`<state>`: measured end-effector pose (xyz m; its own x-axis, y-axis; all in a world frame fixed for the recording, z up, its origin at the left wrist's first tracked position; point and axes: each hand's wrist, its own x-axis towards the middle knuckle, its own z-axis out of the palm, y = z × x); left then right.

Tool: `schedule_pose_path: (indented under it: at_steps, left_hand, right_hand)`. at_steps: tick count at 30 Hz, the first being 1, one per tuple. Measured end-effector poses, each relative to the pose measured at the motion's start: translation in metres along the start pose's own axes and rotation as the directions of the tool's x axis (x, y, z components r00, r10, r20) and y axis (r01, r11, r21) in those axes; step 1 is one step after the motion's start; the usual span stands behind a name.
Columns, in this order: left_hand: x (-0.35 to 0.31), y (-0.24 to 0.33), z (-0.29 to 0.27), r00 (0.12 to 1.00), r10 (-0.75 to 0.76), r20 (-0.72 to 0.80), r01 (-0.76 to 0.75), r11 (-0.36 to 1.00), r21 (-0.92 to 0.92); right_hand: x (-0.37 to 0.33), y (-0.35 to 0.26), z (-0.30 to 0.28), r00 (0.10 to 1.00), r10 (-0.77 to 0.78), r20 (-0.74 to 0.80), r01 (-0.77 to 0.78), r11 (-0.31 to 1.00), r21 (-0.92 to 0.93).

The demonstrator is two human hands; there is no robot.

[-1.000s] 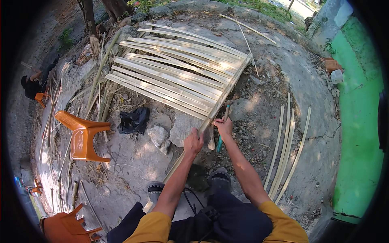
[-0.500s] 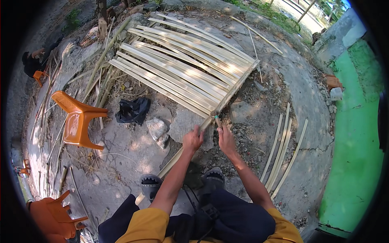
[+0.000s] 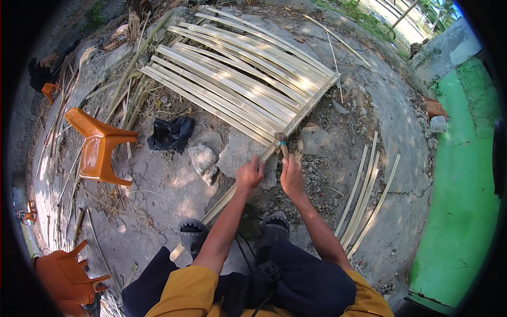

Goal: The person hammers a nail into a horizontal bamboo strip to secure it to a vertical bamboo frame, then picks up another bamboo strip and hammers a nail into it to continue building a panel.

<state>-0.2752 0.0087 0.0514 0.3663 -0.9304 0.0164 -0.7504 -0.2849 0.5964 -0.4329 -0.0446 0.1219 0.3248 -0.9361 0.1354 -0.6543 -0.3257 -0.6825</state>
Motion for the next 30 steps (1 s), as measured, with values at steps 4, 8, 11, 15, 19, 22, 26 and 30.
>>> schedule_pose_path:
  at_steps: [4, 8, 11, 15, 19, 22, 26, 30]
  left_hand:
    - [0.004, -0.002, 0.002, 1.0, 0.004, -0.007, -0.004, 1.0, 0.018]
    - [-0.001, -0.004, 0.0, 0.999, 0.025, -0.02, -0.025, 0.999, 0.032]
    - [-0.004, 0.001, 0.001, 1.0, 0.02, -0.003, -0.02, 0.999, 0.031]
    - [-0.004, -0.002, 0.005, 0.998, 0.058, 0.012, -0.059, 0.991, 0.122]
    - [-0.007, 0.003, 0.004, 0.999, 0.03, 0.012, -0.031, 0.991, 0.132]
    - [-0.002, 0.0, 0.01, 0.976, 0.189, -0.107, -0.151, 0.945, 0.291]
    - [-0.001, -0.003, 0.013, 0.979, 0.192, -0.067, -0.162, 0.935, 0.315]
    - [-0.001, -0.001, 0.01, 0.981, 0.193, -0.032, -0.175, 0.939, 0.296]
  right_hand:
    - [0.006, 0.016, 0.008, 0.991, 0.07, 0.116, -0.061, 0.995, -0.082]
    - [0.006, -0.016, -0.009, 1.0, 0.008, -0.021, -0.005, 0.993, 0.114]
    - [-0.003, 0.01, 0.002, 0.986, 0.097, 0.135, -0.076, 0.986, -0.15]
    - [0.004, 0.011, -0.002, 0.984, 0.101, 0.143, -0.096, 0.994, -0.042]
    - [0.0, -0.005, -0.011, 0.998, 0.037, 0.059, -0.04, 0.998, 0.052]
    - [0.0, 0.014, 0.005, 0.998, -0.059, 0.02, 0.06, 0.994, -0.097]
    - [0.005, 0.015, 0.007, 0.992, 0.042, 0.116, -0.029, 0.994, -0.105]
    - [0.0, 0.007, 0.001, 0.999, 0.008, 0.042, -0.006, 0.999, -0.046]
